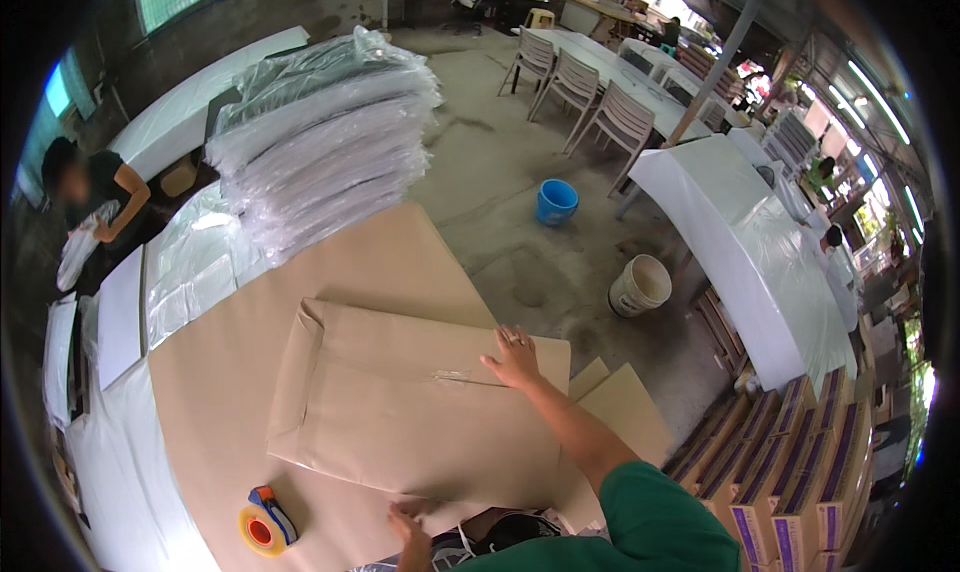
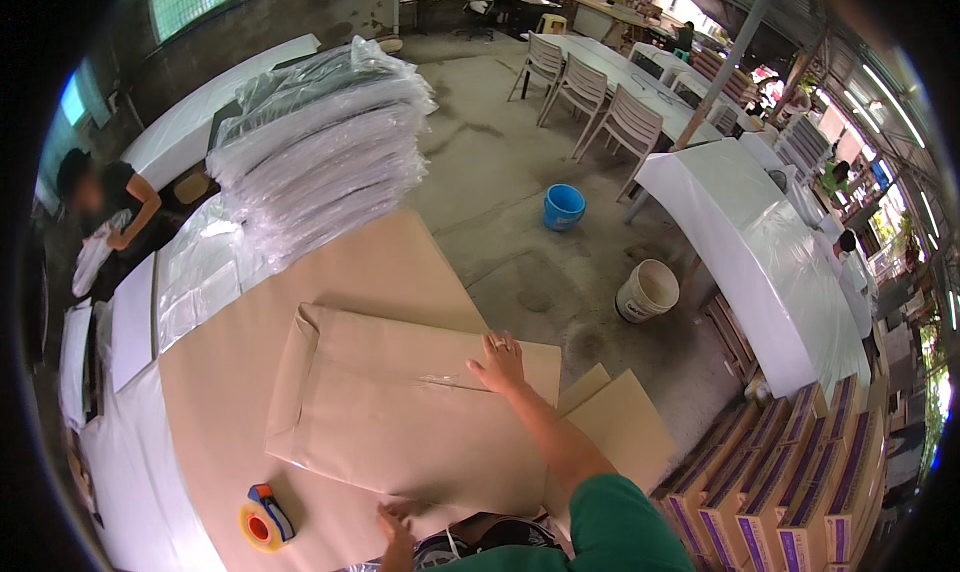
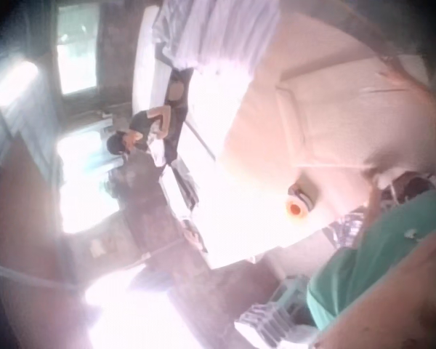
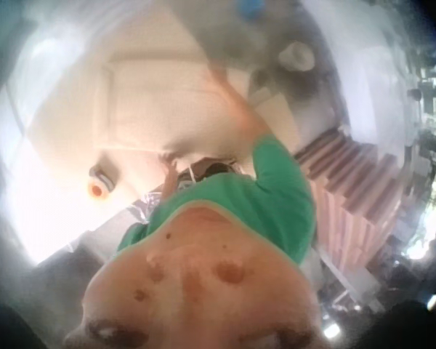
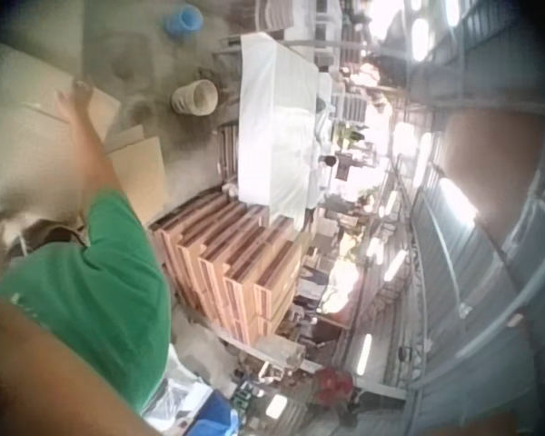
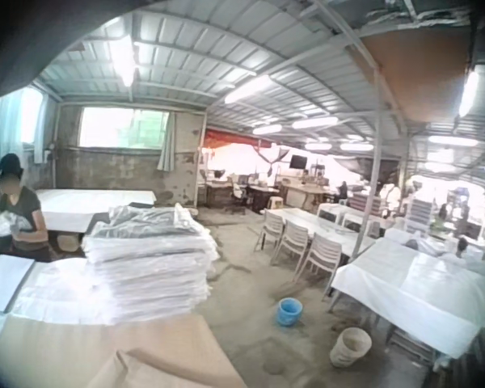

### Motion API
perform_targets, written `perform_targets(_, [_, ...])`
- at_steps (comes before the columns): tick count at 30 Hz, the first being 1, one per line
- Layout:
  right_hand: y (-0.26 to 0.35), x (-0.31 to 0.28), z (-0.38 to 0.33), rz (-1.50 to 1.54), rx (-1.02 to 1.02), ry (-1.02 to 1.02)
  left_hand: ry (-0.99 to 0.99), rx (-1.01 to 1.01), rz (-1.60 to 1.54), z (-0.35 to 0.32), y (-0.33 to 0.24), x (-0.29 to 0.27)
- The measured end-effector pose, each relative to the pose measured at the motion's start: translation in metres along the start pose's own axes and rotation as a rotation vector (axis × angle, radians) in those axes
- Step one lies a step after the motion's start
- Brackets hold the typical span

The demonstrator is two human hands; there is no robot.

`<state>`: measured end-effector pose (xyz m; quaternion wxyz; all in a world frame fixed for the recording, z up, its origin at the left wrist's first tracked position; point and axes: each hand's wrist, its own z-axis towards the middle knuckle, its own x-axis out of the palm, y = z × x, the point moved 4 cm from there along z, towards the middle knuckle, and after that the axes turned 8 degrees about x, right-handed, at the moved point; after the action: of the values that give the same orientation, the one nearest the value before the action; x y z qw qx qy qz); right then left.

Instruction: The person places a plastic-wrapped board onto a sheet of paper, folds the paper over the board, and applies tape using a dispenser to secure the packaging.

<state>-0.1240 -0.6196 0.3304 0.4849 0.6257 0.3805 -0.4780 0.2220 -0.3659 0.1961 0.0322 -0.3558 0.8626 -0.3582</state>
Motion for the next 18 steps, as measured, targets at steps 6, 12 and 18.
perform_targets(6, [0.030,0.011,0.055,-0.109,0.059,0.298,-0.179,-0.251,-0.183,-0.001,-0.029,0.057])
perform_targets(12, [-0.002,0.031,0.005,0.236,0.093,0.573,0.099,0.208,-0.187,0.041,-0.115,0.033])
perform_targets(18, [-0.027,0.066,-0.130,0.809,0.174,0.498,0.054,0.479,0.433,0.024,-0.112,-0.038])
